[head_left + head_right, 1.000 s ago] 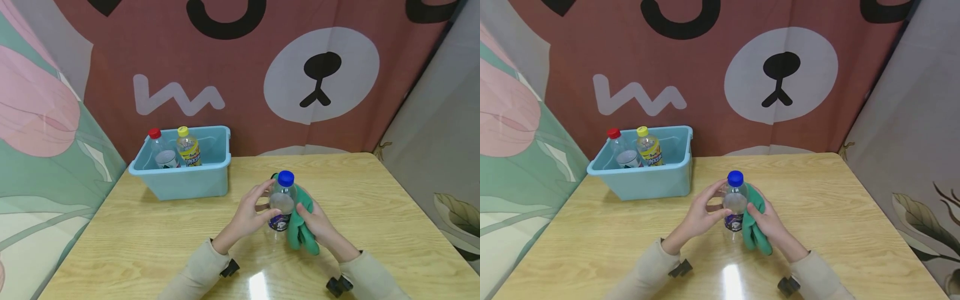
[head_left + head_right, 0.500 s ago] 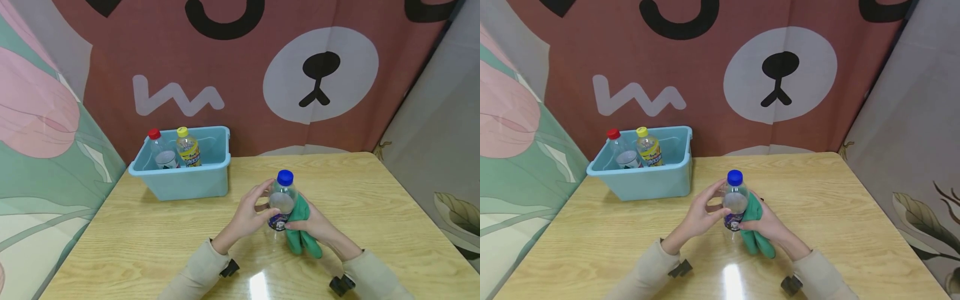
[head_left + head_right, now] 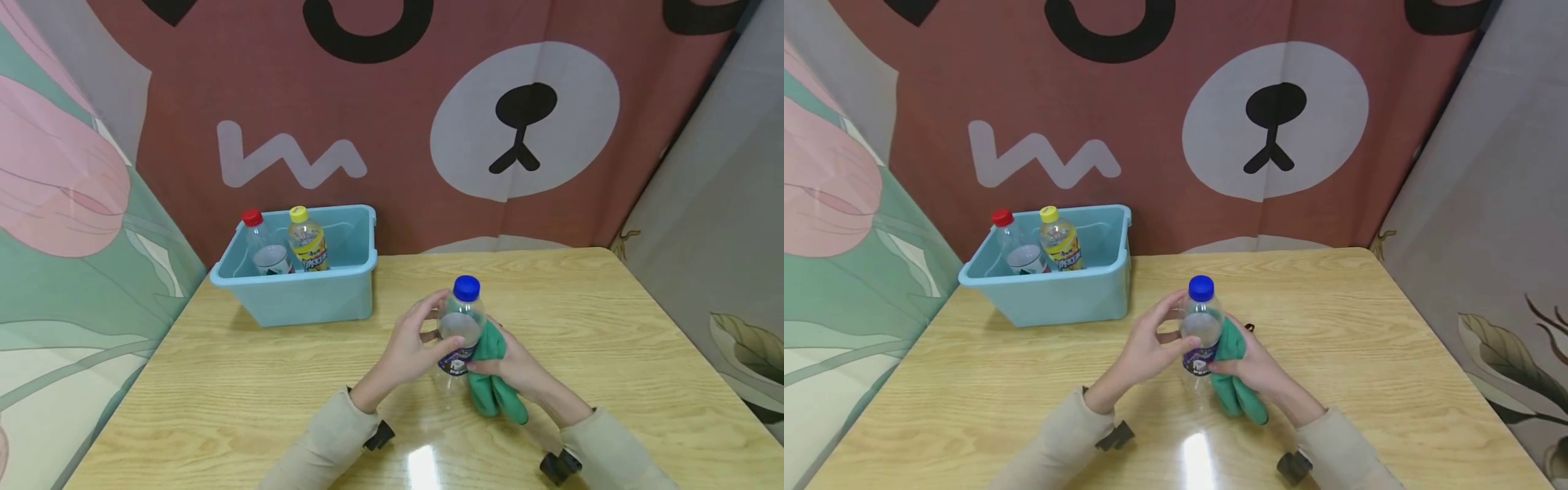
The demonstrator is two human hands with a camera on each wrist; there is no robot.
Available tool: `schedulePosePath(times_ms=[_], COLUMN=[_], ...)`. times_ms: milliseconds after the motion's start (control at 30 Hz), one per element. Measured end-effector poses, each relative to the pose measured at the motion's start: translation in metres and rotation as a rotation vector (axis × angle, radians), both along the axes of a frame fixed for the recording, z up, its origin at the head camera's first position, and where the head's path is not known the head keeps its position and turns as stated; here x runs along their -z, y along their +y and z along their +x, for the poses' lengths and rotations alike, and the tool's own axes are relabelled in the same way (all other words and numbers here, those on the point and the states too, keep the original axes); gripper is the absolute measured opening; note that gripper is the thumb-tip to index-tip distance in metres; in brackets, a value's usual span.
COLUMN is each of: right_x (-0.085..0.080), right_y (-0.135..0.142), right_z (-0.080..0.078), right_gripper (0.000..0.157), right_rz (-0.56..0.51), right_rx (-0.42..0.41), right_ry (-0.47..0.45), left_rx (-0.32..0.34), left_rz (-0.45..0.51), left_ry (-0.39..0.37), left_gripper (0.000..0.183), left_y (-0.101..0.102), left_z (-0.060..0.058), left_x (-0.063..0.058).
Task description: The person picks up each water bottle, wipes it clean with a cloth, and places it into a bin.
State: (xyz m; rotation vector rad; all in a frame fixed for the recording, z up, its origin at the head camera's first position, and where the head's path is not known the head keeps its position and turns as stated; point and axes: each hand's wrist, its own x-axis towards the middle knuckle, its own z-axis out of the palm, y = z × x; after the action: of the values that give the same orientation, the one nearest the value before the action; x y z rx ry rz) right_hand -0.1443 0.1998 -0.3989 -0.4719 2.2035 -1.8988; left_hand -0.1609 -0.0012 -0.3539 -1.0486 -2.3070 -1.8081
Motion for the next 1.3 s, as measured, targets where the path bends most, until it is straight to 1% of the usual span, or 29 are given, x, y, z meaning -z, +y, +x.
schedulePosePath(times_ms=[67, 100, 200, 300, 467, 600, 667, 867, 900, 1100, 1133, 1300], right_x=[-0.001, -0.002, -0.005, -0.009, -0.018, -0.027, -0.033, -0.050, -0.052, -0.061, -0.063, -0.071], right_y=[0.001, 0.001, 0.003, 0.005, 0.011, 0.015, 0.017, 0.022, 0.023, 0.022, 0.021, 0.015], right_z=[0.000, 0.001, 0.002, 0.004, 0.006, 0.007, 0.008, 0.011, 0.011, 0.011, 0.011, 0.012], right_gripper=[0.079, 0.079, 0.079, 0.080, 0.079, 0.079, 0.078, 0.077, 0.077, 0.076, 0.075, 0.074], right_rz=[0.004, 0.006, 0.007, 0.004, -0.004, -0.035, -0.042, -0.018, -0.017, -0.031, -0.029, 0.028], right_rx=[0.028, 0.045, 0.075, 0.092, 0.112, 0.105, 0.102, 0.124, 0.126, 0.107, 0.102, 0.097], right_ry=[0.003, 0.000, 0.001, -0.007, 0.014, 0.046, 0.059, 0.105, 0.113, 0.157, 0.162, 0.186], left_rx=[-0.012, -0.014, -0.003, 0.011, 0.016, 0.025, 0.019, 0.003, 0.005, -0.002, -0.008, -0.020], left_rz=[0.001, 0.004, 0.017, 0.016, 0.005, 0.009, -0.004, -0.026, -0.029, -0.040, -0.045, -0.082], left_ry=[-0.001, 0.006, 0.021, 0.017, 0.008, 0.008, 0.016, 0.059, 0.057, 0.041, 0.048, 0.096], left_gripper=[0.063, 0.063, 0.063, 0.063, 0.063, 0.065, 0.064, 0.062, 0.062, 0.061, 0.062, 0.065], left_y=[0.001, 0.002, 0.001, 0.000, 0.002, 0.002, 0.002, -0.001, -0.002, -0.003, -0.003, -0.005], left_z=[-0.005, -0.006, -0.007, -0.008, -0.008, -0.010, -0.009, -0.009, -0.007, -0.007, -0.009, -0.009], left_x=[0.007, 0.008, 0.010, 0.010, 0.012, 0.013, 0.012, 0.011, 0.007, 0.007, 0.010, 0.009])
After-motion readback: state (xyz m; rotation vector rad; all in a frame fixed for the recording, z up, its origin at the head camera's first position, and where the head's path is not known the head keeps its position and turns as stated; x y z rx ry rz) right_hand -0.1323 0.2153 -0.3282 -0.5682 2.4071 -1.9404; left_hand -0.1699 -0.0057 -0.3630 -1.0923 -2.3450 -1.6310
